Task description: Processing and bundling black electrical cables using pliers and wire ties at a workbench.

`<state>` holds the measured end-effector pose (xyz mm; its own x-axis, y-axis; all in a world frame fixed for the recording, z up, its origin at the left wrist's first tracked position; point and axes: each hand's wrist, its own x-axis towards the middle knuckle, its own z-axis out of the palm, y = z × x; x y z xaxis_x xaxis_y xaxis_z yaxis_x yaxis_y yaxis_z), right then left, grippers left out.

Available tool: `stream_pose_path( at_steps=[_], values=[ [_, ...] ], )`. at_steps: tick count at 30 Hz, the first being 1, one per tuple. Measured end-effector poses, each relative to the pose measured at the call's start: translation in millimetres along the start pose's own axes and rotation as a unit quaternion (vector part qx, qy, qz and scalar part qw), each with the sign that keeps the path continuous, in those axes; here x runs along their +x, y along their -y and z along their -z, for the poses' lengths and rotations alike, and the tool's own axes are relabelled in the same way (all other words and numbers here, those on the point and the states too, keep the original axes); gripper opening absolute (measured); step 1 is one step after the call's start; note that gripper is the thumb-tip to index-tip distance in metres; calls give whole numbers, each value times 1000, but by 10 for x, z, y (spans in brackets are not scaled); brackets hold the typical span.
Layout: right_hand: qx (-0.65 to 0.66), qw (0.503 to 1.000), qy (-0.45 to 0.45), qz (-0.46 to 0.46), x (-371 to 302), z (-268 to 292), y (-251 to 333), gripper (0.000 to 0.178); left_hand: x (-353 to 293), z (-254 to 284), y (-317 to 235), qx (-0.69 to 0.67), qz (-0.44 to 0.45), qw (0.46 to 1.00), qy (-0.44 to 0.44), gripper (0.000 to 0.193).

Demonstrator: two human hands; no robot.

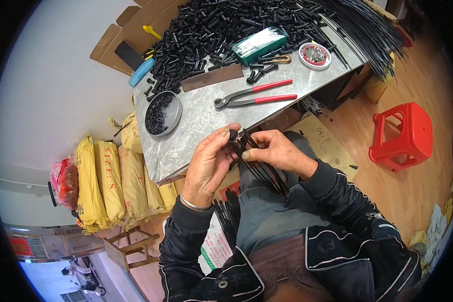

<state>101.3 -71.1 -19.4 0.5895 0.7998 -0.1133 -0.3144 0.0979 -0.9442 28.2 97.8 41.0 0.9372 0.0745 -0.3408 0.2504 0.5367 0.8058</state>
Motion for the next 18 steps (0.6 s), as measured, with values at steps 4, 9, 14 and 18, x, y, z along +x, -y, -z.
stream_pose_path(
  at_steps=[4, 9, 14, 18],
  values=[
    [-13, 1000, 2, -4, 5, 21, 5, 17, 26, 27, 17, -17, 6, 1000, -13, 21],
    [-4, 1000, -3, -10, 11, 25, 29, 16, 52, -46, 16, -28, 6, 999, -34, 15],
    [10, 1000, -4, -12, 28, 50, -1, 15, 80, -71, 15, -30, 9, 999, -43, 14],
    [1, 1000, -8, -4, 34, 40, 4, 20, 73, -72, 7, -10, 4, 999, -48, 13]
  ],
)
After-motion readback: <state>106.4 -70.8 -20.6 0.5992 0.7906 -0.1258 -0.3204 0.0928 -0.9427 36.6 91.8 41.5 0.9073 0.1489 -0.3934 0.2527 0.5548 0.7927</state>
